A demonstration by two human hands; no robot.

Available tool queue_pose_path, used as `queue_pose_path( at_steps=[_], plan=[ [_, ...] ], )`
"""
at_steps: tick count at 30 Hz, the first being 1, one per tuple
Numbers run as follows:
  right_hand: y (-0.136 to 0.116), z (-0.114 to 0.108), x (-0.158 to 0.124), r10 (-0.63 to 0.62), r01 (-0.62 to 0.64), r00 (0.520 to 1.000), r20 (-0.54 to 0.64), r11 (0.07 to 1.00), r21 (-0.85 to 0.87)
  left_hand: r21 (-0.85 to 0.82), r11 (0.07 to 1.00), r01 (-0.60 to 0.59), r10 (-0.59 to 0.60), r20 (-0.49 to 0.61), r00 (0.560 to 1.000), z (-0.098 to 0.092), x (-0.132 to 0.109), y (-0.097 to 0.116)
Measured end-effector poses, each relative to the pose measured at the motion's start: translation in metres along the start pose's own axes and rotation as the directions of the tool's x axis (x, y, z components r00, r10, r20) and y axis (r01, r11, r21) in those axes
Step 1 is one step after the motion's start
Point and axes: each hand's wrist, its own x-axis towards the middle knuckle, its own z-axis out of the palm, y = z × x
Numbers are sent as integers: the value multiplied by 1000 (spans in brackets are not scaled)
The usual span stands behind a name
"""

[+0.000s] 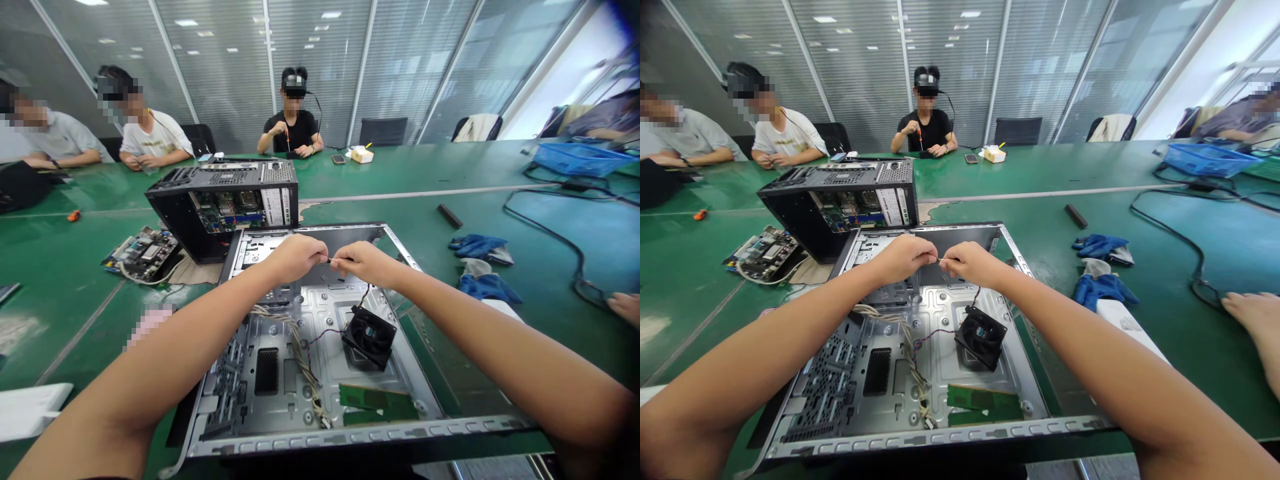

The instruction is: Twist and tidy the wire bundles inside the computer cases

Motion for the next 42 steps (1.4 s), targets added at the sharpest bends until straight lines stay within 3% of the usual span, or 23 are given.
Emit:
queue_pose_path(
  at_steps=[18,24,28,34,42],
  plan=[
    [3,3,2,-42,39,998,-39,996,-76,84,996,-14,9,65,998,6,0,-3],
    [5,3,1,-52,48,997,-48,995,-93,61,998,-1,-1,40,999,3,0,0],
    [3,1,-1,-66,62,994,-84,997,-42,17,1000,16,-17,23,1000,-1,-1,2],
    [-1,-3,-3,42,-35,996,-77,995,90,-32,999,26,-25,21,999,-3,-1,1],
    [3,-1,-1,41,-30,994,-103,994,107,-54,998,44,-42,35,999,-3,0,1]
  ],
)
